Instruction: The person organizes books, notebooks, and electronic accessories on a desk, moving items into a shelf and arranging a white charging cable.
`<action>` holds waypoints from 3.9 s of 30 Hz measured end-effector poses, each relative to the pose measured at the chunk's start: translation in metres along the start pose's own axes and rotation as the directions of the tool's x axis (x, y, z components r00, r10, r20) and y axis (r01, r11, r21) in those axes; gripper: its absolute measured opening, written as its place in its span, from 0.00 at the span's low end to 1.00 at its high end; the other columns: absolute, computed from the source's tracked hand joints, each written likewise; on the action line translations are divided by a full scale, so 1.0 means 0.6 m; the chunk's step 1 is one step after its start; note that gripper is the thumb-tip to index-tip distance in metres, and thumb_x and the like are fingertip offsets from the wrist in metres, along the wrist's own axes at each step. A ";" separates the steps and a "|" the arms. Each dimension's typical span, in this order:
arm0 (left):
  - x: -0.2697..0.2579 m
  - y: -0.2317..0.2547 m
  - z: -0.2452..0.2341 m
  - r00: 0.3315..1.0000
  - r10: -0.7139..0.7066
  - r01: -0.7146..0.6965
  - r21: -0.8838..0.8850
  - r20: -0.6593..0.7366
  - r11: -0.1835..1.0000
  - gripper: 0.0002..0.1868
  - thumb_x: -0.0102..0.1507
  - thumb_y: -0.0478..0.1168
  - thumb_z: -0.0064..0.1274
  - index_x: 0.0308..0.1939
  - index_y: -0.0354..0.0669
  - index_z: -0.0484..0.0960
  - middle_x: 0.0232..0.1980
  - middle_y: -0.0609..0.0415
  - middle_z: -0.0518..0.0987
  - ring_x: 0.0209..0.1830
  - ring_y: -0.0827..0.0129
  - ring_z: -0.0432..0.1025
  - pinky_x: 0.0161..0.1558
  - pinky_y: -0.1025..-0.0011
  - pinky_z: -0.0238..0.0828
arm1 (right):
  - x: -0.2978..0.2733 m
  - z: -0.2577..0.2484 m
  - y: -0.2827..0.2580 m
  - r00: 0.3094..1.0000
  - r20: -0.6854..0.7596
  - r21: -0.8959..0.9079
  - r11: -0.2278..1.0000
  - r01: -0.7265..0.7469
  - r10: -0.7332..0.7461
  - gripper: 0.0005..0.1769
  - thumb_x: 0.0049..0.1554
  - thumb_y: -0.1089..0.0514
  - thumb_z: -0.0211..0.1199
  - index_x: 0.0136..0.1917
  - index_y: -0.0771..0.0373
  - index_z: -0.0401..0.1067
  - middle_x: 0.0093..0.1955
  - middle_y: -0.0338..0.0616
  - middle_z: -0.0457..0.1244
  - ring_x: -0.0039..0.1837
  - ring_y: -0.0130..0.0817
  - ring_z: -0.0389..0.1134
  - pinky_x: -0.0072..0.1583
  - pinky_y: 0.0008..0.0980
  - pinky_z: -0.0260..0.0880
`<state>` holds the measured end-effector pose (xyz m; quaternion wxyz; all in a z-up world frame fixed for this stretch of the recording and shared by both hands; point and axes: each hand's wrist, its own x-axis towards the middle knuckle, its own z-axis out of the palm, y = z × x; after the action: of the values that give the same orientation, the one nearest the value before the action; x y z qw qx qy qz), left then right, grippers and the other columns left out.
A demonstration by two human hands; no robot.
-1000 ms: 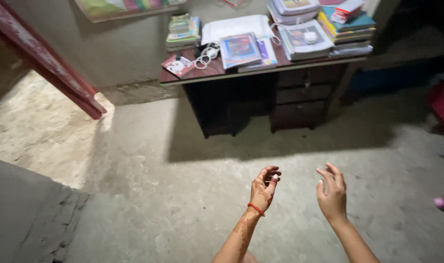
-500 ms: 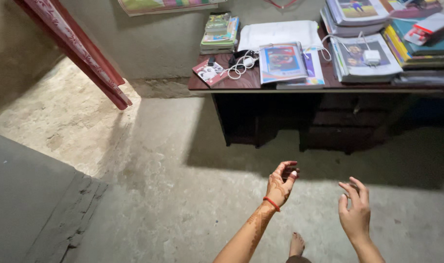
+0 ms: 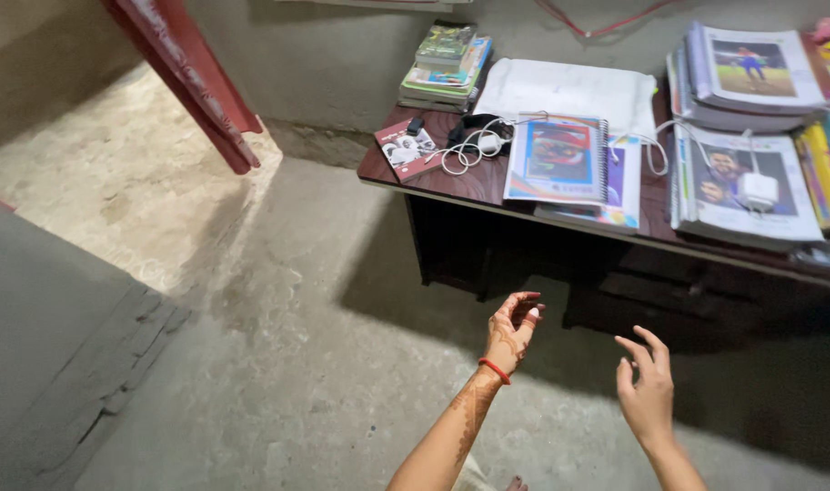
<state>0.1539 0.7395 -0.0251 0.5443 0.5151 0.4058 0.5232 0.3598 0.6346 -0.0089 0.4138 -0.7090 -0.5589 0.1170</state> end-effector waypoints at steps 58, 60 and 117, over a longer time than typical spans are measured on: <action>0.944 -0.324 -0.537 0.503 -0.239 0.761 0.294 -0.831 0.579 0.43 0.56 0.59 0.64 0.67 0.39 0.70 0.55 0.32 0.79 0.57 0.39 0.73 0.59 0.53 0.69 | 0.854 0.890 -0.141 0.474 0.646 0.255 0.755 0.604 -0.598 0.33 0.46 0.69 0.60 0.66 0.78 0.64 0.72 0.72 0.53 0.73 0.64 0.55 0.73 0.47 0.55; 0.939 -0.300 -0.540 0.571 -0.274 0.753 0.361 -0.774 0.550 0.44 0.58 0.60 0.62 0.70 0.35 0.67 0.54 0.30 0.80 0.54 0.39 0.75 0.55 0.53 0.72 | 0.867 0.889 -0.141 0.554 0.658 0.278 0.848 0.451 -0.510 0.29 0.48 0.68 0.60 0.64 0.72 0.69 0.71 0.64 0.58 0.70 0.59 0.59 0.71 0.44 0.59; 1.259 -0.229 -0.505 0.990 -0.075 0.093 0.149 -0.122 0.984 0.37 0.61 0.37 0.65 0.71 0.32 0.65 0.66 0.47 0.75 0.63 0.67 0.70 0.64 0.71 0.65 | 1.164 0.927 -0.196 0.840 0.437 0.771 0.347 -0.533 0.320 0.25 0.64 0.61 0.54 0.73 0.70 0.63 0.62 0.48 0.66 0.58 0.31 0.67 0.60 0.32 0.68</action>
<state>-0.0296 1.5377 -0.1294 0.5002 0.5068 0.4973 0.4956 0.1717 1.5133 -0.0678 0.6073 -0.5013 -0.2532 0.5619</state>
